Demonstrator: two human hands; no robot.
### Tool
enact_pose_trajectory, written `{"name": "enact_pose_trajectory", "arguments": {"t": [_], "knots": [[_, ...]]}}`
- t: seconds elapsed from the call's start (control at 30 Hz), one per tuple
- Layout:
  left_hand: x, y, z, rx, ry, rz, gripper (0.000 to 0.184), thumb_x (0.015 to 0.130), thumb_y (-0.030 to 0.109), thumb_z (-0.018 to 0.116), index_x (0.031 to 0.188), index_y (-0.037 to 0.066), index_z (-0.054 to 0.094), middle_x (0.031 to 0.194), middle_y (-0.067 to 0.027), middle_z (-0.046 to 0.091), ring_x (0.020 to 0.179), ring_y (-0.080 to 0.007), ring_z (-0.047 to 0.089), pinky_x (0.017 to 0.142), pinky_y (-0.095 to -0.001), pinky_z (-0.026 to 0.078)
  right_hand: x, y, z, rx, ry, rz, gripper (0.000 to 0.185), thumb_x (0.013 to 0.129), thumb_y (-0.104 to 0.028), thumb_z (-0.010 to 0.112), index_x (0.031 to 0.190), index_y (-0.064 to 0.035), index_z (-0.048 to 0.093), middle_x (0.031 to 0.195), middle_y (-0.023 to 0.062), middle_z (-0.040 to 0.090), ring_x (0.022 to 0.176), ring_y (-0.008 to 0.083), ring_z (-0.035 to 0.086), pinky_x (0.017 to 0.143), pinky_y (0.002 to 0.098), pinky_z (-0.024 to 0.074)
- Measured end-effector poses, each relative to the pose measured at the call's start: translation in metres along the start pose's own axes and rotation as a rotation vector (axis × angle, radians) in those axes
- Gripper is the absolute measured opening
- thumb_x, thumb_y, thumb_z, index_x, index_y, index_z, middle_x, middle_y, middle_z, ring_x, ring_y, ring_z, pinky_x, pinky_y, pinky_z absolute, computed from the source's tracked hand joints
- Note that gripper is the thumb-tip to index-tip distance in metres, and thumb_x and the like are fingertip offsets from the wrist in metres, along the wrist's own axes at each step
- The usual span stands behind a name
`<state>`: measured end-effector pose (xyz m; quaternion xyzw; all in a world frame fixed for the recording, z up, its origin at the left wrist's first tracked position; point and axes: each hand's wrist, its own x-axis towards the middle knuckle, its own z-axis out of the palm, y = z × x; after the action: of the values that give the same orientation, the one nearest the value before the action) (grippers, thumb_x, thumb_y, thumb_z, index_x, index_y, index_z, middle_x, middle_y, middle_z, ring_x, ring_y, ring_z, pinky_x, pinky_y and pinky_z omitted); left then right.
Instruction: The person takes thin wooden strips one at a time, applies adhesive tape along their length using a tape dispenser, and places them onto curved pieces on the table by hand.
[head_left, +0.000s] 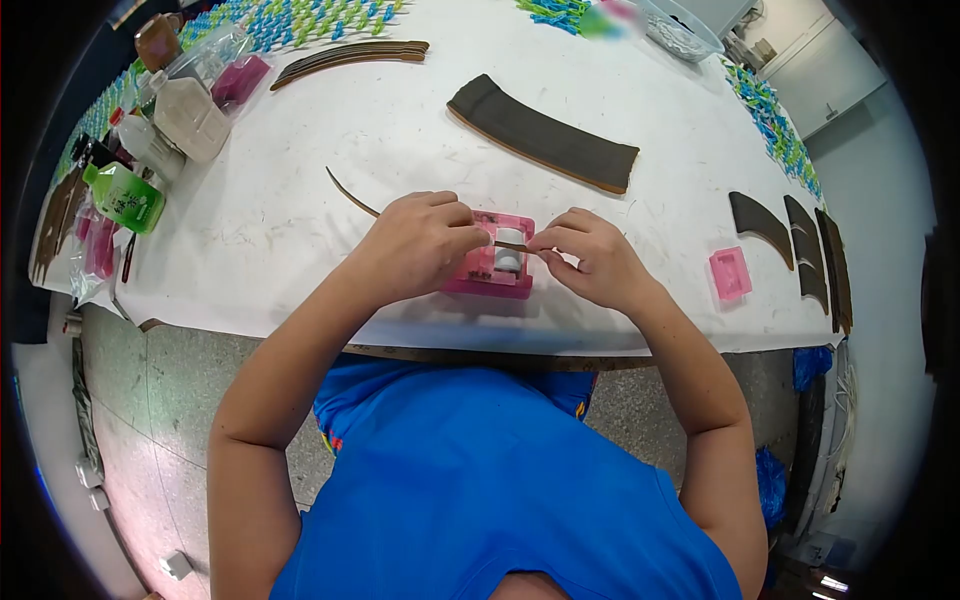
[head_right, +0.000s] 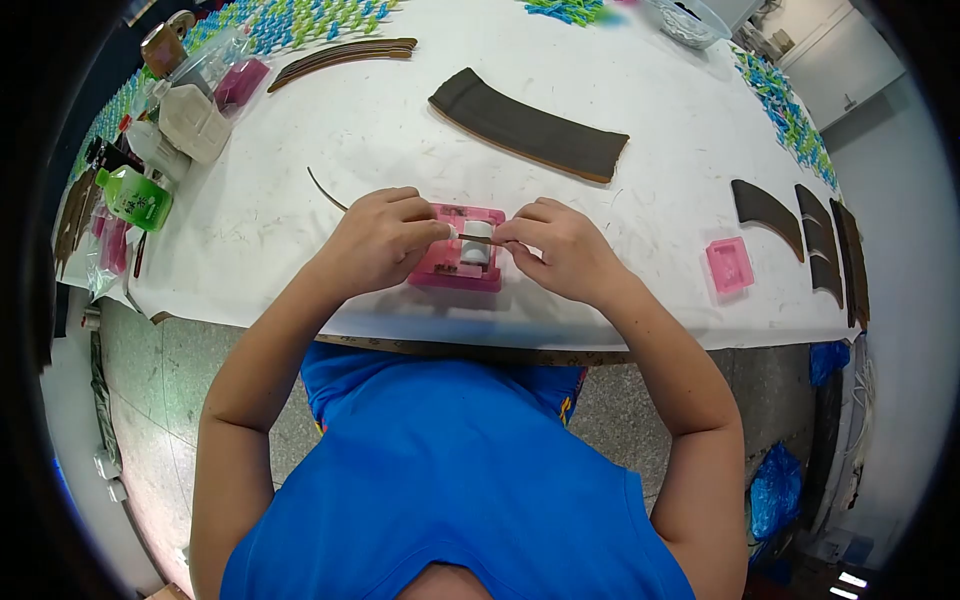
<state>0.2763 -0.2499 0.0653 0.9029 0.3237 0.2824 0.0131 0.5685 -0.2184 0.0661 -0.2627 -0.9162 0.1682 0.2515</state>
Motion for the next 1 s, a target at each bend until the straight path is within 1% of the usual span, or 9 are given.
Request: {"name": "enact_pose_trajectory", "arguments": {"t": [0.1,0.17,0.2,0.47,0.5,0.57,0.6,0.77,1.0], "knots": [[0.001,0.001,0.001,-0.014,0.006,-0.002,0.020,0.078,0.004,0.075,0.098,0.007,0.077,0.090,-0.0098,0.072,0.085,-0.0286,0.069,0.076,-0.0414,0.058,-0.002,0.001,0.000,0.000,0.004,0.011,0.024,0.084,0.003,0.074,0.105,-0.0083,0.079,0.093,0.0079,0.073,0.089,0.0252,0.069,0.075,0.0372,0.0581],[0.001,0.000,0.002,0.035,-0.005,-0.001,0.016,0.081,0.013,0.077,0.097,0.010,0.077,0.091,-0.0068,0.073,0.088,-0.0264,0.070,0.077,-0.0406,0.058,-0.004,0.002,0.000,0.008,0.014,0.019,0.024,0.084,0.000,0.074,0.105,-0.0099,0.078,0.092,0.0072,0.073,0.087,0.0259,0.069,0.076,0.0385,0.0578],[0.001,0.001,0.003,0.034,-0.007,0.001,0.016,0.081,0.013,0.077,0.097,0.010,0.077,0.091,-0.0068,0.073,0.088,-0.0264,0.070,0.077,-0.0406,0.058,-0.004,0.002,0.000,0.004,0.015,0.017,0.024,0.084,0.001,0.074,0.105,-0.0097,0.078,0.092,0.0072,0.073,0.088,0.0261,0.069,0.076,0.0385,0.0578],[0.002,0.000,0.008,0.029,-0.018,0.008,0.020,0.080,0.012,0.077,0.100,0.010,0.077,0.097,-0.0083,0.075,0.091,-0.0271,0.071,0.080,-0.0410,0.058,-0.038,0.012,-0.029,-0.021,-0.020,0.090,0.021,0.085,0.006,0.074,0.102,-0.0058,0.079,0.094,0.0090,0.073,0.091,0.0242,0.069,0.074,0.0368,0.0577],[0.003,0.000,0.009,0.029,-0.017,0.006,0.020,0.080,0.012,0.077,0.100,0.010,0.077,0.097,-0.0083,0.075,0.091,-0.0271,0.071,0.080,-0.0410,0.058,-0.048,0.015,-0.036,-0.059,-0.014,0.133,0.020,0.086,0.004,0.074,0.102,-0.0066,0.079,0.093,0.0086,0.073,0.089,0.0246,0.068,0.075,0.0369,0.0575],[0.005,0.000,0.010,0.020,0.016,0.036,0.021,0.078,0.003,0.077,0.099,0.008,0.079,0.094,-0.0105,0.074,0.088,-0.0280,0.071,0.077,-0.0404,0.060,-0.069,0.021,-0.050,-0.123,0.003,0.197,0.018,0.087,0.003,0.074,0.102,-0.0066,0.079,0.092,0.0086,0.073,0.089,0.0247,0.068,0.076,0.0366,0.0568],[0.006,0.000,0.010,0.019,0.016,0.033,0.021,0.078,0.003,0.077,0.099,0.008,0.079,0.094,-0.0105,0.074,0.088,-0.0280,0.071,0.077,-0.0404,0.060,-0.081,0.025,-0.057,-0.121,0.001,0.197,0.018,0.087,0.003,0.074,0.102,-0.0066,0.079,0.092,0.0086,0.073,0.089,0.0247,0.068,0.076,0.0366,0.0568],[0.012,0.001,0.011,-0.011,-0.024,0.029,0.022,0.076,0.003,0.077,0.097,0.007,0.079,0.095,-0.0107,0.075,0.089,-0.0269,0.071,0.078,-0.0395,0.060,-0.135,0.041,-0.082,-0.201,0.055,0.409,0.017,0.086,0.007,0.072,0.100,-0.0031,0.076,0.095,0.0104,0.073,0.092,0.0284,0.069,0.077,0.0388,0.0559],[0.024,0.006,0.014,-0.027,-0.037,0.054,0.022,0.075,0.003,0.077,0.096,0.007,0.078,0.093,-0.0103,0.074,0.086,-0.0264,0.070,0.077,-0.0391,0.060,-0.146,0.040,-0.103,-0.353,0.078,0.364,0.018,0.085,0.009,0.072,0.098,-0.0025,0.074,0.097,0.0107,0.073,0.093,0.0299,0.069,0.080,0.0399,0.0550]]}}
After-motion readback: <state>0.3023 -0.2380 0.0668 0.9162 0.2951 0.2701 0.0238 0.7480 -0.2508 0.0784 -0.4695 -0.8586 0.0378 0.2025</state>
